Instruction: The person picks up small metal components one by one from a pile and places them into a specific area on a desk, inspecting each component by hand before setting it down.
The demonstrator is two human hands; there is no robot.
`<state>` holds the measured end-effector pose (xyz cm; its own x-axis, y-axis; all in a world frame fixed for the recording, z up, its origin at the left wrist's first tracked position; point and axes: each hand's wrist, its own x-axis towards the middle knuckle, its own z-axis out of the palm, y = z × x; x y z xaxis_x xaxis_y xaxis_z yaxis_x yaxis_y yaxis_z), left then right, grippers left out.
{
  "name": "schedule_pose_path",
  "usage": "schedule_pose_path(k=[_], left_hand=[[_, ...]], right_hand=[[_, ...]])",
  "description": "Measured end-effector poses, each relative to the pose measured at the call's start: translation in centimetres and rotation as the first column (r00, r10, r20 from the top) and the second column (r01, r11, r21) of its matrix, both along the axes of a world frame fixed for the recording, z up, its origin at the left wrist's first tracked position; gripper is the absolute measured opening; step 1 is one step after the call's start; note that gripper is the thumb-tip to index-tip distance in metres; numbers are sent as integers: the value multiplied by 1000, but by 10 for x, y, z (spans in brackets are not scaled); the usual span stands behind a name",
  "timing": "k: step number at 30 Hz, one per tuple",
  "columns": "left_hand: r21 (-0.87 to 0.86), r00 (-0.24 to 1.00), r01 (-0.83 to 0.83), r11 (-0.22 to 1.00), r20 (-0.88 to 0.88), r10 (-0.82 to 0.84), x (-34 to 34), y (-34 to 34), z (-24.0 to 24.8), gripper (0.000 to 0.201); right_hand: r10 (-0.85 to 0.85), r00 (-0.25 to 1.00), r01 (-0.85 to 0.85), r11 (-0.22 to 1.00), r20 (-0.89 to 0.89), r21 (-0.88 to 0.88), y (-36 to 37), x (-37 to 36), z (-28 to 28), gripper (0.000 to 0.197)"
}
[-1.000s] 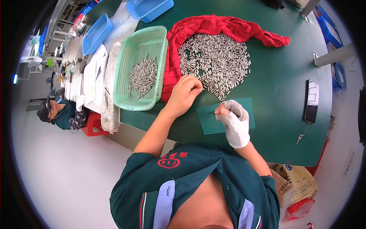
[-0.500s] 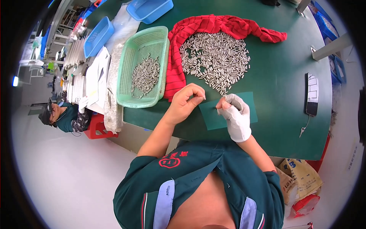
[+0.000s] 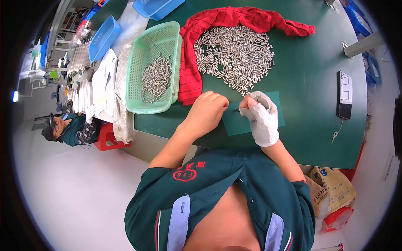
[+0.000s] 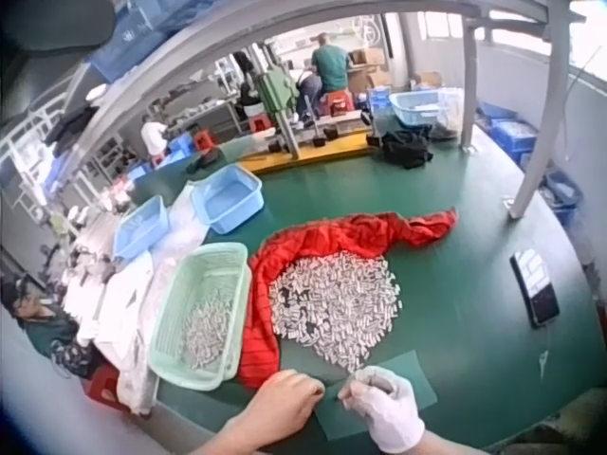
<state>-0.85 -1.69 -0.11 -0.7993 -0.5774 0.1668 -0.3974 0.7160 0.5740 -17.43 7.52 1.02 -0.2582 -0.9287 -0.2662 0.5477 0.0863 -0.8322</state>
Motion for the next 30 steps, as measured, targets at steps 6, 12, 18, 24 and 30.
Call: schedule_pose_path(k=[6,12,18,24,30], left_hand=[[5,987,56,998,149,-56,-13,4,-2,14],[77,994,11,997,109,-19,-7,1,3,18],[6,997,43,999,59,-44,-8,1,-6,14],[-10,997,33,999,64,-32,-9,6,-8,13],[-13,998,-9,1000,55,9,-9,10,-12,12]], right_hand=[[-24,996,27,999,90,-39,0,1,0,19],[0,993,4,1000,117,-27,0,-4,-2,20],[-24,984,49,989,177,-142,-1,-6,-6,32],[-31,954,137,931,299,-338,-9,-9,-12,53],[12,939,102,944,343,-313,-12,-9,-13,46]])
